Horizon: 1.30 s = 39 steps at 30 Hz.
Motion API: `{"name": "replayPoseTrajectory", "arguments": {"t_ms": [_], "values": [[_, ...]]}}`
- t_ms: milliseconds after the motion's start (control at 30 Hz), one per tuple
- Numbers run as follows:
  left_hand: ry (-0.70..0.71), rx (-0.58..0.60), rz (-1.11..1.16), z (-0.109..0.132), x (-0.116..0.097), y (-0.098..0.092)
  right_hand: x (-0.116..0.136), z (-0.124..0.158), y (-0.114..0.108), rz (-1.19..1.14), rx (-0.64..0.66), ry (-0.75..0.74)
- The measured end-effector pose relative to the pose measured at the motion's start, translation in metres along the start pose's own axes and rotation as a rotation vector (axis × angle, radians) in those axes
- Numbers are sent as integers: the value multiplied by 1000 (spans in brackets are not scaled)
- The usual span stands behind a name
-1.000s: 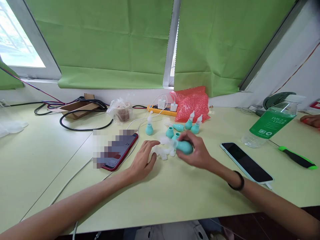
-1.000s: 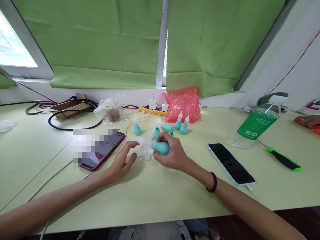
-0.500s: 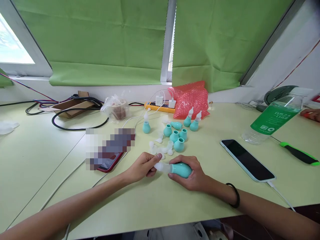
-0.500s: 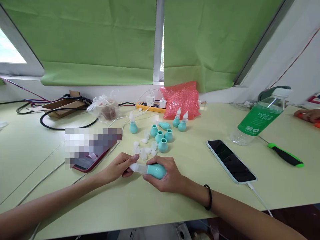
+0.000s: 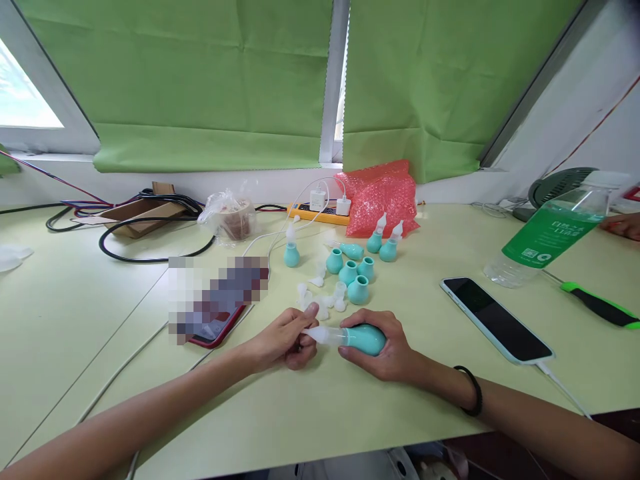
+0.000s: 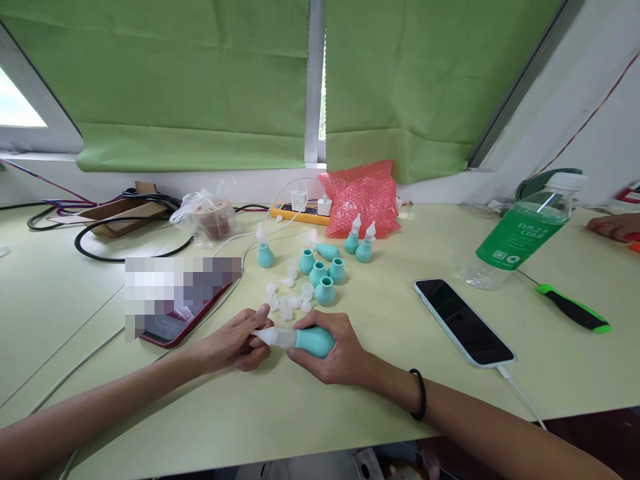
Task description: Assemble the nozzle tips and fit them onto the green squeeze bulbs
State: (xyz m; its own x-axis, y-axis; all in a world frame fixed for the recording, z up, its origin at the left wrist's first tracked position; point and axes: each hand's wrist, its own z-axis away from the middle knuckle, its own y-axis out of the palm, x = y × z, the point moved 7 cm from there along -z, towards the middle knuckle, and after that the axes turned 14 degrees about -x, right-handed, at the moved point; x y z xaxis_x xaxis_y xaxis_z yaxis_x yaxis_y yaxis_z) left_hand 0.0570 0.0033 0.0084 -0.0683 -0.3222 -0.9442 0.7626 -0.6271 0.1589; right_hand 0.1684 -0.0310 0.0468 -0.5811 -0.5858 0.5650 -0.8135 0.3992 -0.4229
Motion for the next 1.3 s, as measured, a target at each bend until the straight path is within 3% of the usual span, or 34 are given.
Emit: {"name": "replayPoseTrajectory", "arguments": {"t_ms": [133, 267, 333, 433, 567, 633, 700, 833, 1033, 1300], "values": [[106, -35, -279, 1, -4, -4, -4, 0, 2, -12, 31, 43], [-8, 92, -57, 1, 0, 2, -8, -2, -1, -116, -5, 152], [-19, 94, 1, 0, -3, 0, -10, -3, -2, -207, -10, 230], [189, -92, -287, -3, -17, -12, -17, -5, -3, -317, -25, 381], [537, -417, -1055, 1, -33, -20, -30, -4, 2, -512, -27, 593], [548, -497, -1287, 1, -31, -22, -32, -3, 7, -603, -12, 651], [518, -553, -1361, 0, -29, -25, -32, -2, 11, -651, 9, 684], [547, -585, -1237, 3, -31, -25, -29, 5, 25, -734, 155, 763], [607, -455, -699, 10, -30, -13, -17, 18, 36, -647, 412, 801], [560, -462, -476, 13, -26, -12, -6, 17, 33, -583, 455, 689]]}}
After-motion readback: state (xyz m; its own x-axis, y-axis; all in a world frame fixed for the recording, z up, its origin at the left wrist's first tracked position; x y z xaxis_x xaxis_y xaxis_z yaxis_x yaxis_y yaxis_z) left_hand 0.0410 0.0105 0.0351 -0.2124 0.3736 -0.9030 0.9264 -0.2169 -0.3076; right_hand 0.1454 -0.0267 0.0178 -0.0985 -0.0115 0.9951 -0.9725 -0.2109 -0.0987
